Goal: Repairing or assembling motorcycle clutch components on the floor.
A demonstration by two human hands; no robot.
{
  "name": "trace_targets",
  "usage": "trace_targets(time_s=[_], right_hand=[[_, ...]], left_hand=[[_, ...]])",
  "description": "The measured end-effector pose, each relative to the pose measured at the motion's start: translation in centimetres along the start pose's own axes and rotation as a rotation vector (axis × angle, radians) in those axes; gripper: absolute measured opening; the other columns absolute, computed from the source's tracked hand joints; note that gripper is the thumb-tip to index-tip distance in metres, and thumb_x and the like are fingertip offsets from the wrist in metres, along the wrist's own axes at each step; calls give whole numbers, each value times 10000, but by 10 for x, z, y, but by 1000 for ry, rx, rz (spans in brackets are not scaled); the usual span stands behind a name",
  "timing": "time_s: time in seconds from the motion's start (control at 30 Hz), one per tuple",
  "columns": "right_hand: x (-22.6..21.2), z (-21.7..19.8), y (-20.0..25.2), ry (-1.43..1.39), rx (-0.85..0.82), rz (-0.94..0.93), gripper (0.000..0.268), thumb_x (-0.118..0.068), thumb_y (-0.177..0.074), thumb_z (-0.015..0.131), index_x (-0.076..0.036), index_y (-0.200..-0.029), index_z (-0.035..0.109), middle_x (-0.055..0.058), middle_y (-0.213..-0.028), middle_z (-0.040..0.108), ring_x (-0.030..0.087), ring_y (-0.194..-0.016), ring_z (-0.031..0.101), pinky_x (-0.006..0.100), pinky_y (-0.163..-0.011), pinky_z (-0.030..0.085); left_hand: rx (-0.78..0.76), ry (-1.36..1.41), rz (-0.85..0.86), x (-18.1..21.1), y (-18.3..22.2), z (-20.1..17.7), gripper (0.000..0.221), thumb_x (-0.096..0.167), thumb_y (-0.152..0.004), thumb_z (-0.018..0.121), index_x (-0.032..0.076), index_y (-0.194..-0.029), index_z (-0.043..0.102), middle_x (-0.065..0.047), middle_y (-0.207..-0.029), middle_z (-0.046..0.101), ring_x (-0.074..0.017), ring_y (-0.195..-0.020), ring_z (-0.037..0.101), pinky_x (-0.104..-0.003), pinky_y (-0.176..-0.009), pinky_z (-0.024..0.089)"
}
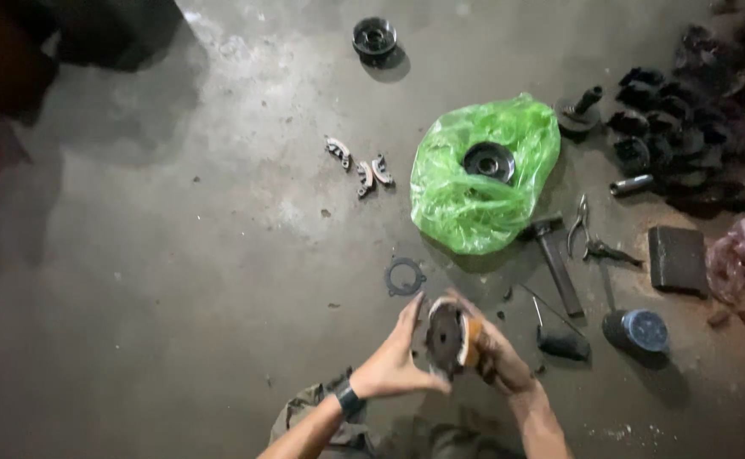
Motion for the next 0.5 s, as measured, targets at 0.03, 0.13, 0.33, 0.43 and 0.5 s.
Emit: trace_targets(time_s=[0.03,0.13,0.33,0.43,0.5], right_hand=[[-8,2,0,32,63,-34,1208,-562,-716,862,-59,-1626,248,146,-1554,418,267,-1398,470,403,-1132,412],[-20,23,-3,226,93,-77,1255,-531,-668,901,-49,-1617,236,130,-1593,384,272,-1442,429,420,-1163,369],[-14,24,-2,501,130,-146,1294,-421,-609,921,-60,-1634,219,144,-1628,354,290,-1494,378,408,-1209,307],[-6,15,-3,516,161,-182,1297,-386,-600,910,-53,-1639,209,177,-1629,343,300,-1494,377,417,-1206,317],[-8,20,-3,494,164,-166,1315,-380,-585,912,-59,-1636,188,183,-1626,341,307,-1478,392,428,-1190,340]], left_hand=[[15,172,-129,-15,-2,1,1468,467,-640,952,-46,-1653,22,-287,-1717,160,-417,-1605,201,-504,-1284,245],[-91,399,-280,-18,-18,3,1444,522,-632,914,-22,-1663,64,-240,-1711,228,-327,-1536,381,-423,-1246,326],[-90,447,-144,-19,-19,11,1346,354,-648,917,17,-1683,125,-185,-1621,411,-308,-1489,437,-425,-1249,342],[-43,593,-118,-16,-14,11,1303,271,-627,914,46,-1670,167,-144,-1598,434,-296,-1483,444,-435,-1247,357],[-30,581,-120,-15,-12,12,1294,260,-625,923,54,-1668,183,-139,-1584,454,-292,-1485,449,-436,-1245,368]])
Point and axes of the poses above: each hand's wrist, its own y-axis away from the middle knuckle, its own z-axis out of the palm, x = y × z, the point moved 7 cm from there along -y, towards the middle knuckle
